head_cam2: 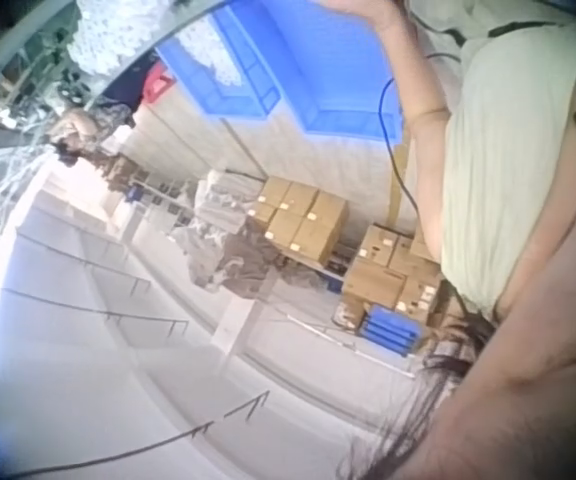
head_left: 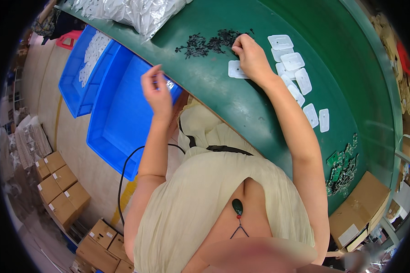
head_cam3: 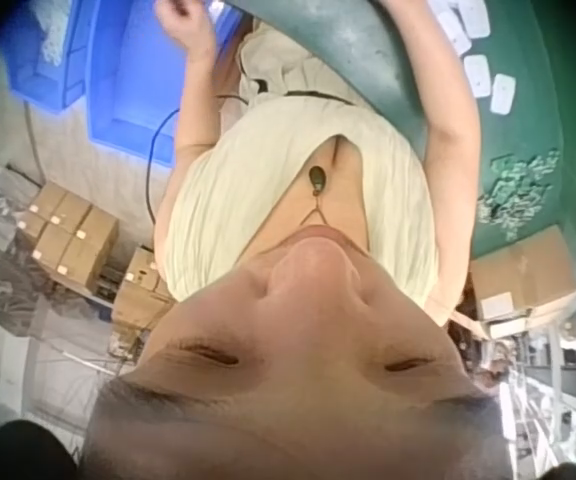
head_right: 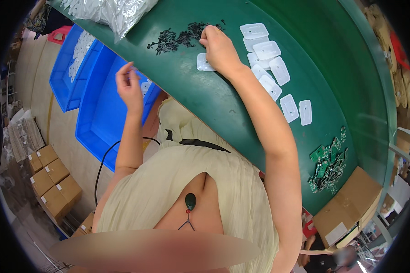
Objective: The person picks up white plastic pieces and black components, inserting a component into each piece before placing them on the table. Then, the person fits a green circuit board into a black casing and connects a wire.
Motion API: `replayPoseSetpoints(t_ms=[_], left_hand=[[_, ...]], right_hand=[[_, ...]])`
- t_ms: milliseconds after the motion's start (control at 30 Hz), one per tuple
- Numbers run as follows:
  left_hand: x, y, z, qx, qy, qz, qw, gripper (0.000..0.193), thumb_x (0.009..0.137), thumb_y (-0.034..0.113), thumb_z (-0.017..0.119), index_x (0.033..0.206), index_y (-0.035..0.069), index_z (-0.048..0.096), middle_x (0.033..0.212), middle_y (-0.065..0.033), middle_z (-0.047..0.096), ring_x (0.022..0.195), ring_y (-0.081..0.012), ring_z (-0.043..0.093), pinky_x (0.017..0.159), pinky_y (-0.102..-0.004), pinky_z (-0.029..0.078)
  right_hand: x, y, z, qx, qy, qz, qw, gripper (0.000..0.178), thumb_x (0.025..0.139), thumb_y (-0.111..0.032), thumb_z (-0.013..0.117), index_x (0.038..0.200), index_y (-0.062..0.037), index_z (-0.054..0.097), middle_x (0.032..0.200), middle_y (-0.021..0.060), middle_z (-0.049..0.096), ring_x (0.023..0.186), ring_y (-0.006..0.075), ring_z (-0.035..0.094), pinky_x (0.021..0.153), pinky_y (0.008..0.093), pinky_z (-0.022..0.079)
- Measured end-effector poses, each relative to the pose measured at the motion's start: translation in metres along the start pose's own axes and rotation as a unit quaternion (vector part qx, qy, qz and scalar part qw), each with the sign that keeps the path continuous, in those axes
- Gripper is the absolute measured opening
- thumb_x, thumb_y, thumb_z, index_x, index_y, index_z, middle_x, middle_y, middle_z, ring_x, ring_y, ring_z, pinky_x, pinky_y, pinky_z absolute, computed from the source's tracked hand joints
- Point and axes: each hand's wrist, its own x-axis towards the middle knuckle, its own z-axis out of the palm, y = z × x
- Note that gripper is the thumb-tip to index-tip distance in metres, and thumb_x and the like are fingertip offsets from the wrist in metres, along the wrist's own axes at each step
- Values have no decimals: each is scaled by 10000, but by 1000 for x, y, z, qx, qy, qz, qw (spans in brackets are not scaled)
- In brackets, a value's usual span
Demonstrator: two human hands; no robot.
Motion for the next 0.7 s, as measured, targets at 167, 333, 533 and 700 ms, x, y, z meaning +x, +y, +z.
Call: replayPoseSetpoints(t_ms=[167,333,533,700], left_hand=[[-17,56,47,45,-168,97,980,178,781,42,550,957,39,577,901,-112,520,803,-251,513,701,-315,429],[-17,74,82,123,-225,264,930,329,715,148,649,1008,31,556,978,-112,505,866,-265,487,717,-346,424],[-12,83,98,235,-298,286,880,459,620,190,720,987,-14,535,976,-119,479,897,-277,449,744,-364,403],[-4,84,99,220,-333,250,882,394,612,171,732,893,5,512,947,-120,474,880,-285,442,754,-371,393]], right_hand=[[-16,-3,-20,132,16,108,985,103,800,-17,522,897,5,494,844,125,553,745,251,547,678,325,447],[-38,-9,-42,182,46,136,973,133,800,-22,541,918,-14,601,848,96,558,761,183,548,675,277,445],[-64,-21,-65,241,46,190,951,146,819,-6,526,929,-7,623,790,30,515,667,83,494,582,204,422],[-82,-23,-65,241,60,204,947,82,808,-10,548,868,16,599,758,33,520,619,78,491,547,206,424]])
